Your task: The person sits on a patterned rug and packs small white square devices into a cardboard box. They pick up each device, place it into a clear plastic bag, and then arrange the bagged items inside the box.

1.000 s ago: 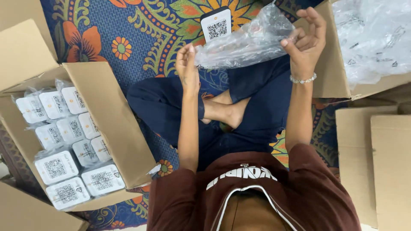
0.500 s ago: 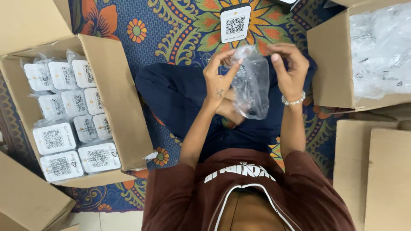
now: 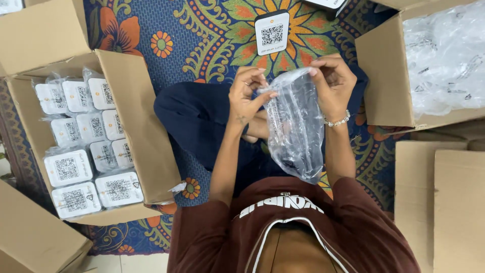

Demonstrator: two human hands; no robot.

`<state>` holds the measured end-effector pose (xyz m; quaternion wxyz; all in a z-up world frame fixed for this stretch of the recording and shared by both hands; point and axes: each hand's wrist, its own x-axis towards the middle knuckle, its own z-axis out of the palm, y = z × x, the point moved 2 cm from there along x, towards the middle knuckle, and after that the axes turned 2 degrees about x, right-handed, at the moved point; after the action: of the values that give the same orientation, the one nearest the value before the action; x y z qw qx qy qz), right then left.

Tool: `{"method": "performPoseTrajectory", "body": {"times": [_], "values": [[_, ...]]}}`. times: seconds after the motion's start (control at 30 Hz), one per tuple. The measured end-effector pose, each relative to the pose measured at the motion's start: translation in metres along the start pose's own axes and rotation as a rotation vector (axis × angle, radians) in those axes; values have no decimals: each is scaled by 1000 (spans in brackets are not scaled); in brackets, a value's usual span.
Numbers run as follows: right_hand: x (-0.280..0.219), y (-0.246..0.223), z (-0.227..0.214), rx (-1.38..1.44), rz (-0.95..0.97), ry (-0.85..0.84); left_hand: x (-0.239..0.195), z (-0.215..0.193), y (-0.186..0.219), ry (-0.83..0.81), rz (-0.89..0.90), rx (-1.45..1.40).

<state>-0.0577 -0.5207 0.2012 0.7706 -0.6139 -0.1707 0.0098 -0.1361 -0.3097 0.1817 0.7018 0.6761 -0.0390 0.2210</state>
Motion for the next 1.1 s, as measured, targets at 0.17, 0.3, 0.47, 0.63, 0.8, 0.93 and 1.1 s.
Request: {"method": "performPoseTrajectory", "body": {"times": [0.17, 0.3, 0.47, 0.63, 0.8, 0.93, 1.1], "values": [[4, 11, -5, -34, -82, 47, 14, -22, -1, -99, -68, -263], [9, 11, -2, -28, -98, 85, 22, -29, -7, -83, -125, -270], [16, 7, -2, -154, -154, 135, 34, -29, -19, 32, -183, -350], [25, -6, -4, -350, -315, 114, 48, -17, -18, 104, -105, -252], [36, -19, 10, -353, -323, 10, 45, -20, -37, 114, -145, -242], [35, -7, 11, -391, -206, 17, 68, -7, 19, 73, -431, -619], [33, 3, 16, -346, -38, 68, 67, 0, 31, -36, -408, -253]]}}
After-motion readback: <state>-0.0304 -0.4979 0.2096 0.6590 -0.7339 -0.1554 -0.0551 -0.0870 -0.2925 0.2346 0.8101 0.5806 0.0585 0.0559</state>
